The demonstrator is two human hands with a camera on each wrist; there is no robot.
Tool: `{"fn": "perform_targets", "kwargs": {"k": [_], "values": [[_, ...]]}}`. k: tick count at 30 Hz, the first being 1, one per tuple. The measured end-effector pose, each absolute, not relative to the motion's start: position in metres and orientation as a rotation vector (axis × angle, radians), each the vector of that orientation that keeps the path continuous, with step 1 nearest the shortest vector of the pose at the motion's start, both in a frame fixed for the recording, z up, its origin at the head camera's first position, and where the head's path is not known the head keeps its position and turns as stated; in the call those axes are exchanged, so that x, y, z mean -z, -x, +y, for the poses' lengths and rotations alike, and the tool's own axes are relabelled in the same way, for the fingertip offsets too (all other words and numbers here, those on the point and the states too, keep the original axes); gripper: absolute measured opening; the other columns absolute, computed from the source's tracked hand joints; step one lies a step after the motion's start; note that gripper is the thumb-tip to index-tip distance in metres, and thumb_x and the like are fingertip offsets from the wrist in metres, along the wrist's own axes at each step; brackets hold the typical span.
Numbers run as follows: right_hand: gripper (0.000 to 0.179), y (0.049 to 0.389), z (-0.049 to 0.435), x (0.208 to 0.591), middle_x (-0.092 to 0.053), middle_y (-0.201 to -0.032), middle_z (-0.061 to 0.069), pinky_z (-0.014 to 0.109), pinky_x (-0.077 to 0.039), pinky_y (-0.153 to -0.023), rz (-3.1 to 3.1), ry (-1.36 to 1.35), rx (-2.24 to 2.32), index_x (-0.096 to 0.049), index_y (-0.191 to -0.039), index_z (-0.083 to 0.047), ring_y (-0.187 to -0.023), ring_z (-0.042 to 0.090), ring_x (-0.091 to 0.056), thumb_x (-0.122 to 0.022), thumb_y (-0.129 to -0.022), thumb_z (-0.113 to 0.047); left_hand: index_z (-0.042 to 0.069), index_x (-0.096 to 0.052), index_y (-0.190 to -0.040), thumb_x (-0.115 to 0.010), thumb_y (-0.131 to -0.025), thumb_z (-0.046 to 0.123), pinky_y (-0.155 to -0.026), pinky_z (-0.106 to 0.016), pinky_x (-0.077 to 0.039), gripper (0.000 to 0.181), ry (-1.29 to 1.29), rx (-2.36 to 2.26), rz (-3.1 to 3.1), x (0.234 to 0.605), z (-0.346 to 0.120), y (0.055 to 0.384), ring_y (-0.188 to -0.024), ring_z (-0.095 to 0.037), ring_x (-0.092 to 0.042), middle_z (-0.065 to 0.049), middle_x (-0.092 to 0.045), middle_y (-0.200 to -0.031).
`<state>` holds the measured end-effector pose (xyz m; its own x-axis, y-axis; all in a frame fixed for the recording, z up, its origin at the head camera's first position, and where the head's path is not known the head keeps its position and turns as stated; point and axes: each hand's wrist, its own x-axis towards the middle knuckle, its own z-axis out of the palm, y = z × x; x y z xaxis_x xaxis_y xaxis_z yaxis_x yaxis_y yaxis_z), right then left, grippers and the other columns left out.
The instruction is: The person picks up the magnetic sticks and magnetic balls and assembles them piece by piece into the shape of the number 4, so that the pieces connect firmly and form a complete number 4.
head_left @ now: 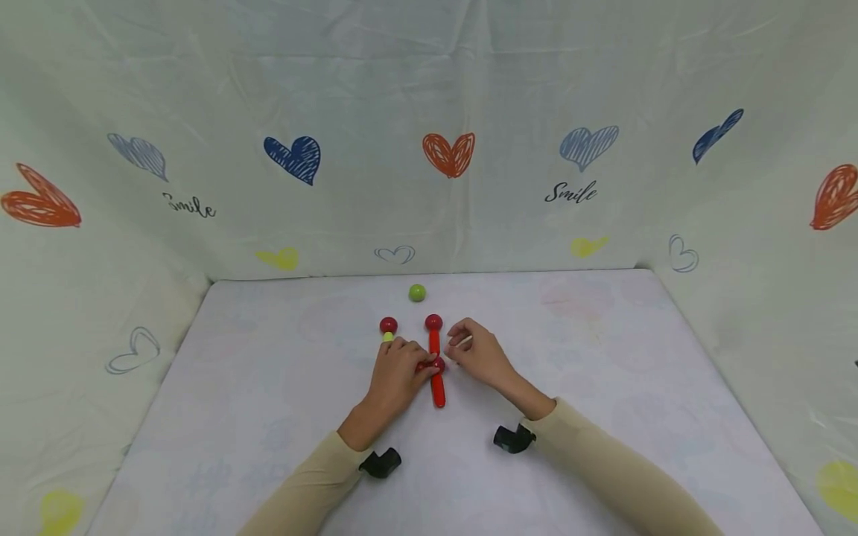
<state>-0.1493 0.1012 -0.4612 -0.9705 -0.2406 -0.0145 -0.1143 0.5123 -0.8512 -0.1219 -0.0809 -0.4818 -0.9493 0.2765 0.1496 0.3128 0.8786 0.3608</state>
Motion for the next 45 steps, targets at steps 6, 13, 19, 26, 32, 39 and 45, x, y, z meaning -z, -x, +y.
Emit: {"fn": "perform_targets", "kwargs": {"k": [6, 13, 19, 26, 32, 39, 45], "values": [[0.026, 0.188, 0.096, 0.454, -0.071, -0.112, 0.019, 0.043, -0.062, -0.088, 2.722, 0.326, 1.459, -0.066, -0.121, 0.002, -0.1, 0.033, -0.072, -0.071, -0.096, 0.0, 0.015, -0.084, -0.115, -0.087, -0.089, 0.028, -0.098, -0.045, -0.047, 0.029, 0.456, 0.641, -2.963, 0.482, -0.081, 0.122, -0.098, -0.021, -0.06, -0.002, -0.075, -0.1], [0.035, 0.223, 0.081, 0.455, -0.068, -0.124, 0.021, 0.042, -0.06, -0.093, 2.705, 0.379, 1.426, -0.063, -0.13, 0.002, -0.109, 0.034, -0.071, -0.07, -0.096, 0.0, 0.016, -0.084, -0.114, -0.086, -0.09, 0.029, -0.099, -0.045, -0.047, 0.027, 0.462, 0.627, -2.962, 0.481, -0.081, 0.122, -0.099, -0.021, -0.059, -0.001, -0.074, -0.099], [0.043, 0.242, 0.066, 0.455, -0.064, -0.136, 0.02, 0.043, -0.058, -0.098, 2.691, 0.43, 1.299, -0.061, -0.14, -0.001, -0.12, 0.035, -0.067, -0.071, -0.097, -0.002, 0.016, -0.084, -0.113, -0.086, -0.09, 0.029, -0.1, -0.045, -0.047, 0.027, 0.475, 0.601, -2.957, 0.481, -0.081, 0.122, -0.101, -0.021, -0.059, -0.001, -0.073, -0.1], [0.047, 0.258, 0.056, 0.457, -0.06, -0.144, 0.021, 0.045, -0.056, -0.102, 2.711, 0.534, 1.113, -0.062, -0.143, -0.001, -0.127, 0.036, -0.063, -0.072, -0.097, -0.002, 0.015, -0.084, -0.112, -0.087, -0.089, 0.029, -0.095, -0.042, -0.046, 0.027, 0.505, 0.573, -2.923, 0.481, -0.082, 0.122, -0.099, -0.021, -0.058, 0.0, -0.073, -0.1], [0.046, 0.267, 0.053, 0.46, -0.061, -0.143, 0.02, 0.043, -0.055, -0.104, 2.707, 0.57, 1.019, -0.063, -0.143, -0.003, -0.125, 0.035, -0.063, -0.071, -0.097, -0.002, 0.016, -0.085, -0.111, -0.087, -0.089, 0.028, -0.095, -0.042, -0.047, 0.026, 0.504, 0.564, -2.914, 0.48, -0.081, 0.121, -0.099, -0.021, -0.058, -0.001, -0.074, -0.1], [0.038, 0.271, 0.054, 0.461, -0.066, -0.135, 0.019, 0.041, -0.054, -0.103, 2.682, 0.565, 1.007, -0.068, -0.135, -0.001, -0.118, 0.032, -0.064, -0.07, -0.097, 0.001, 0.015, -0.084, -0.111, -0.087, -0.089, 0.027, -0.095, -0.042, -0.047, 0.025, 0.5, 0.567, -2.922, 0.482, -0.08, 0.122, -0.099, -0.021, -0.059, -0.001, -0.074, -0.1], [0.033, 0.271, 0.058, 0.463, -0.069, -0.131, 0.019, 0.04, -0.056, -0.1, 2.666, 0.567, 1.028, -0.07, -0.13, -0.001, -0.114, 0.031, -0.067, -0.071, -0.096, 0.0, 0.014, -0.084, -0.111, -0.087, -0.089, 0.026, -0.095, -0.043, -0.047, 0.025, 0.503, 0.569, -2.932, 0.482, -0.08, 0.121, -0.102, -0.022, -0.06, -0.001, -0.076, -0.102]]}}
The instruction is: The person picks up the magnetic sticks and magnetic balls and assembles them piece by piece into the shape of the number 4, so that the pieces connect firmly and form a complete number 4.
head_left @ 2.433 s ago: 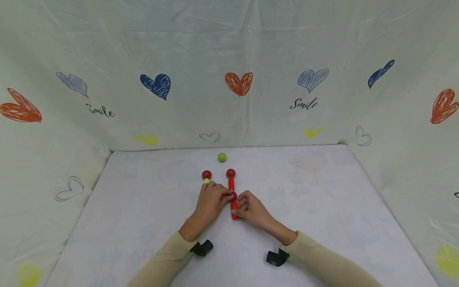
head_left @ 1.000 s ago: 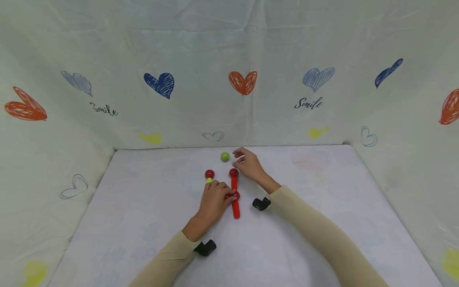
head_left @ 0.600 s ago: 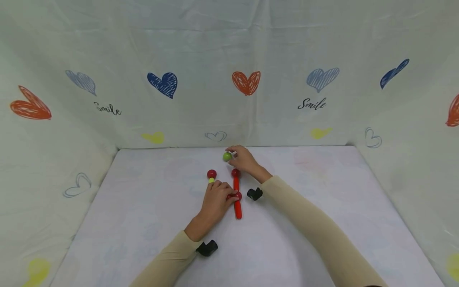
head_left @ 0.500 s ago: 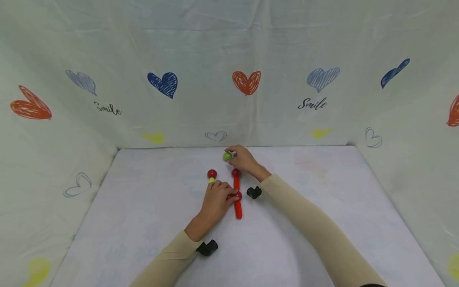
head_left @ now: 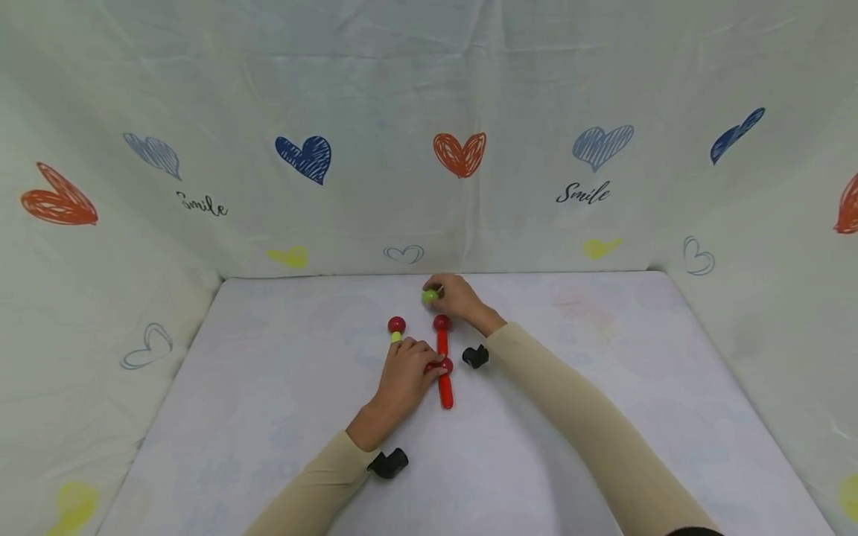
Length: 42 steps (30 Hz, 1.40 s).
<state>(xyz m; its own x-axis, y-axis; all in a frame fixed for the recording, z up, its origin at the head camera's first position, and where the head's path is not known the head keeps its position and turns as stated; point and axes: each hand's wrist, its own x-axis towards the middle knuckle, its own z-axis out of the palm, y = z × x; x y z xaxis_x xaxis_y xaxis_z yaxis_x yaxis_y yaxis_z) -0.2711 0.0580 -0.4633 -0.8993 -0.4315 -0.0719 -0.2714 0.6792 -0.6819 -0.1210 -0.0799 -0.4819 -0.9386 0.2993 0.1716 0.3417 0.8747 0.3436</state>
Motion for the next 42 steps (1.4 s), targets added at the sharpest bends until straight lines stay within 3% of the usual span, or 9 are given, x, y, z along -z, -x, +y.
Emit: {"fn": "perform_targets", "kwargs": {"k": [13, 32, 42], "values": [[0.031, 0.252, 0.083, 0.458, -0.07, -0.126, 0.02, 0.041, -0.058, -0.095, 2.715, 0.437, 1.202, -0.07, -0.127, 0.002, -0.11, 0.034, -0.07, -0.075, -0.097, -0.005, 0.014, -0.084, -0.111, -0.087, -0.089, 0.026, -0.094, -0.042, -0.048, 0.026, 0.488, 0.609, -2.937, 0.481, -0.079, 0.121, -0.1, -0.022, -0.061, -0.001, -0.077, -0.1], [0.031, 0.171, 0.125, 0.463, -0.071, -0.125, 0.018, 0.043, -0.061, -0.092, 2.574, 0.321, 1.388, -0.07, -0.127, 0.0, -0.112, 0.036, -0.071, -0.074, -0.098, -0.01, 0.011, -0.083, -0.11, -0.086, -0.09, 0.023, -0.098, -0.044, -0.047, 0.023, 0.507, 0.719, -2.941, 0.48, -0.081, 0.124, -0.1, -0.022, -0.061, -0.003, -0.075, -0.099], [0.029, 0.13, 0.138, 0.478, -0.073, -0.115, 0.014, 0.034, -0.061, -0.082, 2.463, 0.397, 1.388, -0.071, -0.122, 0.001, -0.099, 0.026, -0.072, -0.077, -0.096, -0.011, 0.012, -0.083, -0.11, -0.087, -0.089, 0.023, -0.096, -0.043, -0.047, 0.025, 0.524, 0.665, -2.938, 0.482, -0.082, 0.124, -0.1, -0.022, -0.061, -0.002, -0.076, -0.099]]}}
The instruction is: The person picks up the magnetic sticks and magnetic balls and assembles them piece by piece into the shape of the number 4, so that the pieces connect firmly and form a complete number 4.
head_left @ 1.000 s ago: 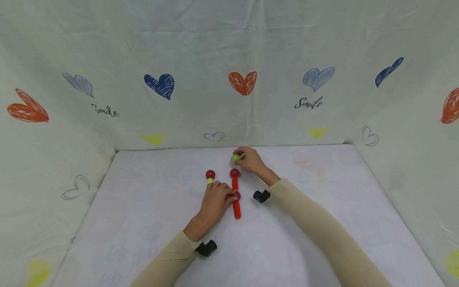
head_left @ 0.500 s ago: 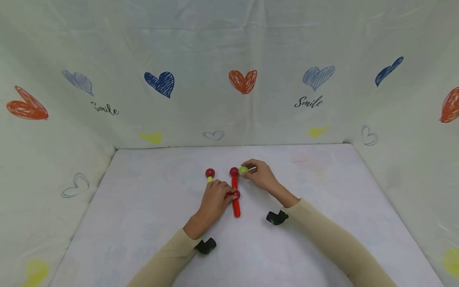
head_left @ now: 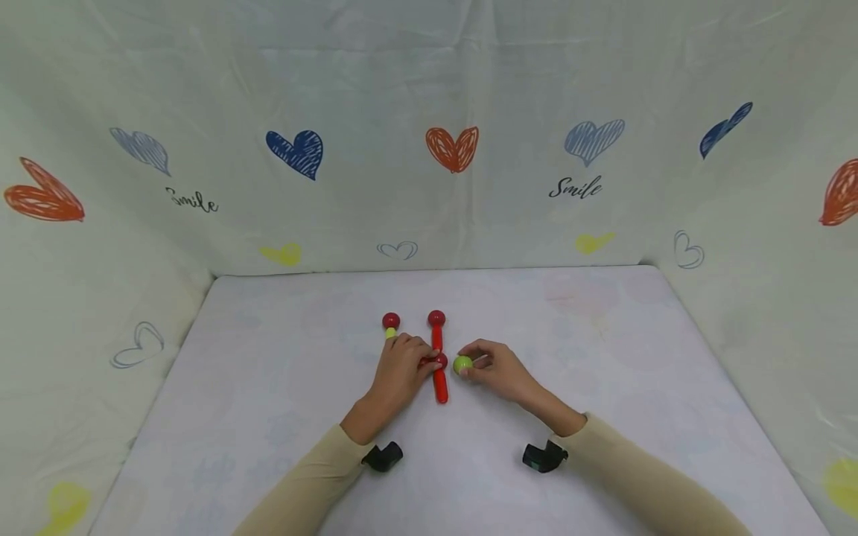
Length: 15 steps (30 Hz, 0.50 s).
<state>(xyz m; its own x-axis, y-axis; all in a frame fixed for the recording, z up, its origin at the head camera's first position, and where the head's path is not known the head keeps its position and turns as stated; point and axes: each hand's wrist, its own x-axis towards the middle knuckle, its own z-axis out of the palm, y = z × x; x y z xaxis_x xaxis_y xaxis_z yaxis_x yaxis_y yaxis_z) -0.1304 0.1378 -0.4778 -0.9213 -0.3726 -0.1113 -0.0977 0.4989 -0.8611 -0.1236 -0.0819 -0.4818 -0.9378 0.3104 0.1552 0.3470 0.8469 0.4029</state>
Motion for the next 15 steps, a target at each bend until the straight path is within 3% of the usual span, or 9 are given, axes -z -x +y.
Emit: {"fn": "perform_targets", "kwargs": {"k": [6, 15], "values": [[0.03, 0.111, 0.139, 0.479, -0.073, -0.116, 0.014, 0.026, -0.057, -0.08, 2.381, 0.468, 1.402, -0.071, -0.121, 0.003, -0.097, 0.023, -0.071, -0.078, -0.095, -0.009, 0.012, -0.083, -0.111, -0.087, -0.09, 0.024, -0.095, -0.042, -0.048, 0.025, 0.519, 0.651, -2.943, 0.481, -0.081, 0.124, -0.102, -0.023, -0.062, -0.002, -0.077, -0.101], [0.03, 0.087, 0.137, 0.482, -0.073, -0.114, 0.013, 0.023, -0.056, -0.077, 2.28, 0.48, 1.445, -0.071, -0.118, 0.003, -0.09, 0.016, -0.069, -0.08, -0.091, -0.005, 0.012, -0.083, -0.11, -0.086, -0.09, 0.026, -0.095, -0.043, -0.048, 0.024, 0.501, 0.645, -2.944, 0.481, -0.081, 0.122, -0.101, -0.023, -0.062, -0.002, -0.076, -0.1]]}}
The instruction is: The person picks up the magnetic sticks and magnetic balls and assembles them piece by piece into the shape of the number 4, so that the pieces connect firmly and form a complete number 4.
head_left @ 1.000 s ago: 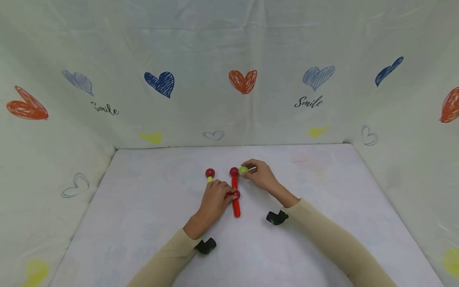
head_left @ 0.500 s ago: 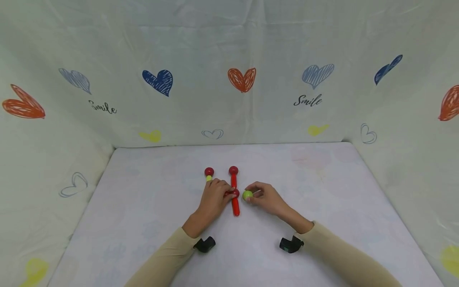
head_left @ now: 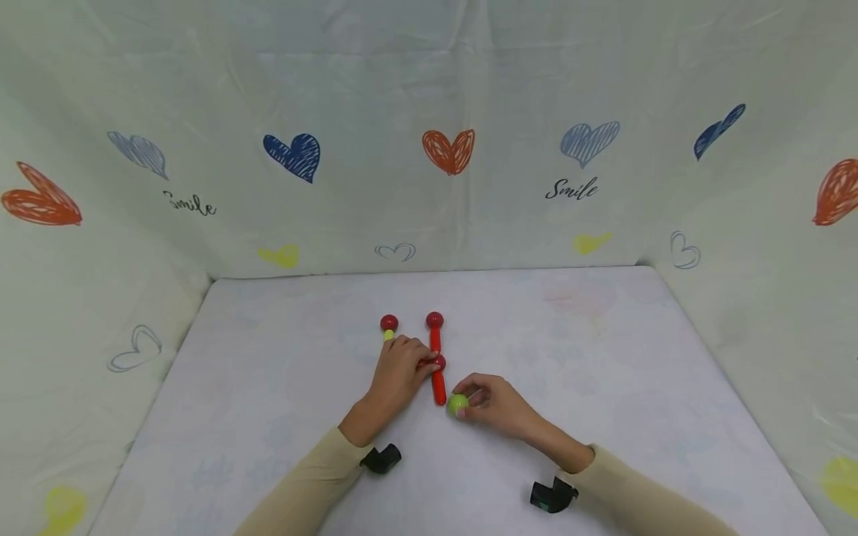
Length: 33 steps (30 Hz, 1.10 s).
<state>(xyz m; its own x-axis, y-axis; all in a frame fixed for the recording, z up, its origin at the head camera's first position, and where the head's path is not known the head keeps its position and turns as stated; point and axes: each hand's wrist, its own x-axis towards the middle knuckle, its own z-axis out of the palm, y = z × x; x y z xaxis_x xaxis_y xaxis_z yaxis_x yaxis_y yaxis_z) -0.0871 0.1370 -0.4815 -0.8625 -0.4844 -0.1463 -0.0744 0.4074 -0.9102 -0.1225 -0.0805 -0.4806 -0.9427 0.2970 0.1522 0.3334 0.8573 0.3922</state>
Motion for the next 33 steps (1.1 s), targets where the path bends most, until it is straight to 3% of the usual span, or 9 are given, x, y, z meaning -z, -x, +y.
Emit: {"fn": "perform_targets", "kwargs": {"k": [14, 33], "values": [[0.033, 0.076, 0.125, 0.49, -0.071, -0.106, 0.007, 0.022, -0.056, -0.076, 2.34, 0.495, 1.437, -0.064, -0.112, 0.001, -0.086, 0.008, -0.066, -0.084, -0.087, -0.004, 0.012, -0.082, -0.103, -0.085, -0.091, 0.024, -0.097, -0.044, -0.046, 0.017, 0.496, 0.709, -2.926, 0.481, -0.082, 0.12, -0.096, -0.022, -0.059, -0.001, -0.074, -0.095], [0.039, 0.073, 0.112, 0.491, -0.069, -0.1, 0.003, 0.021, -0.056, -0.074, 2.374, 0.476, 1.485, -0.061, -0.112, -0.001, -0.085, 0.009, -0.066, -0.087, -0.084, -0.003, 0.012, -0.082, -0.104, -0.085, -0.091, 0.023, -0.096, -0.044, -0.046, 0.017, 0.525, 0.74, -2.891, 0.482, -0.082, 0.121, -0.095, -0.022, -0.059, -0.001, -0.074, -0.094]]}}
